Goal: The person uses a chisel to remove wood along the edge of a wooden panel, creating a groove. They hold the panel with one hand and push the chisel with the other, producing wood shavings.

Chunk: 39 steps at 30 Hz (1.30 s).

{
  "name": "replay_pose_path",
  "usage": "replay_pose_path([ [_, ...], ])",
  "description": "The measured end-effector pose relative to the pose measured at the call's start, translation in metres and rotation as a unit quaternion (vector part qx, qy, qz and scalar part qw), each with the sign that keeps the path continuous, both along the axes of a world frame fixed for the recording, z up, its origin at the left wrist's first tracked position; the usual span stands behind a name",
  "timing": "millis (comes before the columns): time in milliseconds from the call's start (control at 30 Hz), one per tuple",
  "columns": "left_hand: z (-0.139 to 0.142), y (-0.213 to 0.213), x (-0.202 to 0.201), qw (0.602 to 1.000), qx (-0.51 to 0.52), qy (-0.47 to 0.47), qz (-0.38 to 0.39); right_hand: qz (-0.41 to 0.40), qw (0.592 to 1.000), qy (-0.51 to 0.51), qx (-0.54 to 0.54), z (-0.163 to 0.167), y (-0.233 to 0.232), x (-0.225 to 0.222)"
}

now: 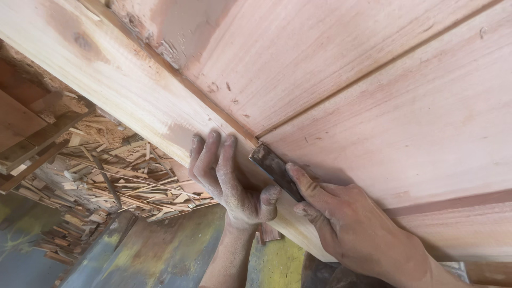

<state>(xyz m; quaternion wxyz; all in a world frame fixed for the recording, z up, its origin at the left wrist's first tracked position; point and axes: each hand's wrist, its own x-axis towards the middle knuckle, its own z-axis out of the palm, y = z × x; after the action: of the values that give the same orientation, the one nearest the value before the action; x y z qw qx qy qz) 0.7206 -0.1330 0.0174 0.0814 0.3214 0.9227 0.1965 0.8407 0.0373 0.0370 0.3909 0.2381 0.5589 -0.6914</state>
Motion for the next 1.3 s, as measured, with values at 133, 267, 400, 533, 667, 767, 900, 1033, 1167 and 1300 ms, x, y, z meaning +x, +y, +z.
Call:
replay_pose_path([
  [133, 0.001, -0.001, 0.0, 1.0, -0.007, 0.002, 0.0, -0.045, 0.995, 0.075, 0.055, 0.003, -0.003, 0.002],
  [267, 0.002, -0.001, 0.0, 1.0, 0.001, 0.005, -0.005, -0.141, 0.963, 0.198, 0.115, 0.005, -0.009, -0.009],
  [400, 0.005, -0.001, -0.001, 1.0, 0.0, 0.003, -0.004, -0.167, 0.957, 0.211, 0.109, 0.003, -0.013, 0.002],
  [533, 0.005, -0.003, -0.001, 1.0, -0.001, -0.013, -0.003, -0.067, 0.99, 0.086, 0.094, 0.007, -0.016, 0.034],
  [667, 0.001, -0.006, -0.001, 1.0, -0.01, -0.003, 0.003, 0.069, 0.957, 0.108, 0.26, 0.015, -0.012, 0.038],
  [767, 0.002, -0.009, -0.002, 1.0, -0.017, -0.004, -0.006, 0.088, 0.904, 0.172, 0.381, 0.025, 0.007, 0.027],
  [900, 0.003, -0.01, -0.005, 1.0, -0.022, -0.011, -0.004, 0.073, 0.84, 0.278, 0.461, 0.026, 0.023, 0.014],
  [1033, -0.003, -0.01, -0.008, 1.0, 0.0, -0.002, -0.006, 0.164, 0.849, 0.216, 0.454, 0.023, 0.018, 0.012],
  [1167, -0.006, -0.014, -0.007, 1.0, 0.012, -0.002, -0.005, 0.239, 0.826, 0.26, 0.438, 0.024, 0.038, 0.007],
  [1300, -0.003, -0.017, -0.005, 1.0, -0.013, -0.012, -0.001, 0.34, 0.758, 0.305, 0.466, 0.003, 0.086, -0.019],
])
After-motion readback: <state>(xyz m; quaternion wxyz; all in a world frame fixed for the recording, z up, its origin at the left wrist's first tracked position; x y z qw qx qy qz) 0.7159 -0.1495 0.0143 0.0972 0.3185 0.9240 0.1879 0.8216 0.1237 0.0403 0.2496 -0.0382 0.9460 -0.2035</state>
